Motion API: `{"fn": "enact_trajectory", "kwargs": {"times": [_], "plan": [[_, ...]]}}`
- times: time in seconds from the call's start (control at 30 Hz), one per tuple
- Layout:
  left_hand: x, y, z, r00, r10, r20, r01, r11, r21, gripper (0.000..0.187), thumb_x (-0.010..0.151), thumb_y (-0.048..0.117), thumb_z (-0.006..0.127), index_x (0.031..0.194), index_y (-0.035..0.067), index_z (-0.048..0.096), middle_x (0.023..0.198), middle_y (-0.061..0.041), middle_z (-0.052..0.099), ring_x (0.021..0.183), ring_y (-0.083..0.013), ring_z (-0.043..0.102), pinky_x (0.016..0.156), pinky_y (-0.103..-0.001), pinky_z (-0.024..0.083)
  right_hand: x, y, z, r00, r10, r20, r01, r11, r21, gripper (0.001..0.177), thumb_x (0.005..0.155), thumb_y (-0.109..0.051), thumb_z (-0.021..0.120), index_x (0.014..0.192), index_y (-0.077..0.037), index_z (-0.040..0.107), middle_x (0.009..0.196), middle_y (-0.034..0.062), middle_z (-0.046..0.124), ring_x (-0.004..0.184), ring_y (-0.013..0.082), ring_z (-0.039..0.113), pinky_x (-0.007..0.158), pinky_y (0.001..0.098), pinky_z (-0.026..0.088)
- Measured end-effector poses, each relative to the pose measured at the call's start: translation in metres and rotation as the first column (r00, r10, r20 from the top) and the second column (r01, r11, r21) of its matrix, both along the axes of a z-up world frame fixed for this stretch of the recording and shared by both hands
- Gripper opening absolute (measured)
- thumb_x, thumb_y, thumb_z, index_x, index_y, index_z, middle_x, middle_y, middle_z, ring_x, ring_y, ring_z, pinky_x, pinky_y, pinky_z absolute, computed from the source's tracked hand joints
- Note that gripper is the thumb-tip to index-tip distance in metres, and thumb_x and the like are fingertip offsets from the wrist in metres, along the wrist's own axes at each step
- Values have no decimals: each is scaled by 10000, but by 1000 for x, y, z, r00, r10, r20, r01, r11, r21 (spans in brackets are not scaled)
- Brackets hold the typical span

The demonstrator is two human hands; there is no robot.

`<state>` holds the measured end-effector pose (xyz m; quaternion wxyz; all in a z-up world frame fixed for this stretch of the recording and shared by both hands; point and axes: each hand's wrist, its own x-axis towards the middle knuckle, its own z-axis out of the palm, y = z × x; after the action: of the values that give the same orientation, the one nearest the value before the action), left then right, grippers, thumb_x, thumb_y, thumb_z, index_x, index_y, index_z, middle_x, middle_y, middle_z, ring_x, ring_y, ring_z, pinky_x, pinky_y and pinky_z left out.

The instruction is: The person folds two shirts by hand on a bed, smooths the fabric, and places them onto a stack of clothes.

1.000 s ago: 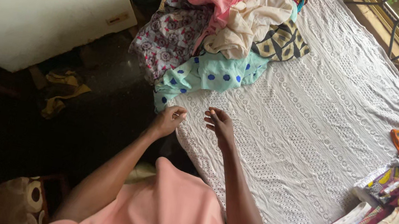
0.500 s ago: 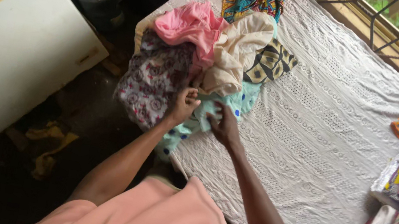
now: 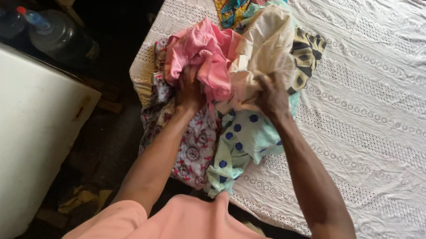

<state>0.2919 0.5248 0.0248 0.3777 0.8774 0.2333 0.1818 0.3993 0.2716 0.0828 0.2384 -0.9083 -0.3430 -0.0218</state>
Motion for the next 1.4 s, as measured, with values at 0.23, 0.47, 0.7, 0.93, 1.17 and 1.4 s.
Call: {"fn": "enact_trajectory", "kwargs": {"times": [0.23,0.47,0.7,0.93,1.17,1.4], "plan": [[8,99,-29,998,67,-17,-68,995,-66,630,899,196,812,1422,47,493,1370,-226,552,1264,-353,557,1082,-446,483,54,-82,50,901,-415,-124,432,885,176,411,905,4,685,1308,-78,688,1149,222,553,1014,339,623,865,394,604],[28,154,-15,992,119,35,-115,990,-87,676,865,186,807,1426,19,468,1368,-261,543,1261,-374,548,1074,-451,470,25,-96,85,959,-231,-162,267,556,787,337,962,87,595,1277,-22,648,1245,150,583,1128,235,631,989,370,609],[64,115,-15,981,-184,-67,167,966,-199,722,831,176,801,1430,-8,442,1366,-296,534,1257,-395,539,1065,-456,458,-53,-75,144,879,44,-475,454,228,861,477,933,9,738,1356,-13,520,1224,122,650,1113,220,681,988,370,631],[48,59,-25,967,-236,-94,217,960,-177,768,797,166,796,1433,-36,416,1364,-332,525,1253,-416,529,1057,-461,445,-110,-95,96,733,151,-663,609,289,739,618,890,-46,673,1469,-9,462,1258,99,648,1127,204,667,981,331,582],[-22,-6,13,981,18,192,-5,998,-68,611,901,152,716,1446,20,475,1366,-280,543,1171,-329,597,956,-454,560,-127,-148,-24,612,186,-769,688,356,633,587,862,-72,583,1437,29,518,1257,121,672,1120,229,665,976,356,547],[-118,-149,24,921,-346,179,201,27,-979,450,1076,273,682,1429,8,594,1317,-212,682,1148,-268,655,958,-398,551,-191,-151,-41,602,454,-657,584,312,750,548,898,-137,532,1417,39,553,1290,123,686,1174,211,649,1033,323,517]]}}
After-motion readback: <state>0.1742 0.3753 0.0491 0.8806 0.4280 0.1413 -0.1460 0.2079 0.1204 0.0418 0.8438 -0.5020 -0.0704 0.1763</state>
